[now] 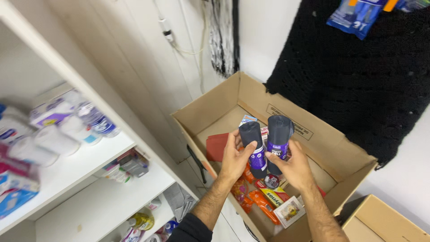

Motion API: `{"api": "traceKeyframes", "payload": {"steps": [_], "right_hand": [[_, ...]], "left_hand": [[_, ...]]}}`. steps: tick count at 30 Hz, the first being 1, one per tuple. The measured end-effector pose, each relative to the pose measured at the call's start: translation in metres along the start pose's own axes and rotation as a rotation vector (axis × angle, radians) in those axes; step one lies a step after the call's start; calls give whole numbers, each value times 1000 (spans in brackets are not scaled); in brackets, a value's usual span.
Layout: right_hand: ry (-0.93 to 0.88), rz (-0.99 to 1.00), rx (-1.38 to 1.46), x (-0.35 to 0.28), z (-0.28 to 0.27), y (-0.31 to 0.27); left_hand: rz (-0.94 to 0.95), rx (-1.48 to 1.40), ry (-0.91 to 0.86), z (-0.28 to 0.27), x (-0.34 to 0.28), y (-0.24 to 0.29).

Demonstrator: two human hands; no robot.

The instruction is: The person stocks a white shelf by taking various health and beauty products, such as boxed perfumes, creams, and deodorant sprays, from a cardboard box and placing them onto the shelf.

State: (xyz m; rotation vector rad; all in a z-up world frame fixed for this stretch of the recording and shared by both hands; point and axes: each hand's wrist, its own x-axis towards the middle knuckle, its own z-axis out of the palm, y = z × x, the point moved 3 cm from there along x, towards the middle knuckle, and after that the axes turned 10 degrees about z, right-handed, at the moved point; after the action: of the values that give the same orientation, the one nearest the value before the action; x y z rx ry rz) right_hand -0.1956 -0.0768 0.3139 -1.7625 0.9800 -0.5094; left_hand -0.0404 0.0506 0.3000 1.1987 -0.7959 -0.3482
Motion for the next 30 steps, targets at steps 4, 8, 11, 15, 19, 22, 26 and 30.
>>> {"api": "traceKeyframes", "payload": {"steps": [4,8,11,15,19,22,26,30], "right_hand": [[1,-51,128,-21,21,-26],[-65,-131,241,-48,49,-56],[-109,-152,276,-69,76,-69],[-170,-148,289,-97,105,-78],[-268,-218,327,-119,145,-71],[-336,-255,322,-140,183,-69],[-406,-247,324,-207,223,-98],[-466,-267,311,-246,280,-97]], "left_hand": [[63,41,100,-25,-11,14],[125,75,173,-55,-30,31],[155,61,231,-79,-48,59],[157,201,290,-113,-82,102],[178,238,374,-148,-123,124],[223,291,433,-179,-160,150],[230,365,538,-225,-210,176],[229,464,643,-274,-258,197]]}}
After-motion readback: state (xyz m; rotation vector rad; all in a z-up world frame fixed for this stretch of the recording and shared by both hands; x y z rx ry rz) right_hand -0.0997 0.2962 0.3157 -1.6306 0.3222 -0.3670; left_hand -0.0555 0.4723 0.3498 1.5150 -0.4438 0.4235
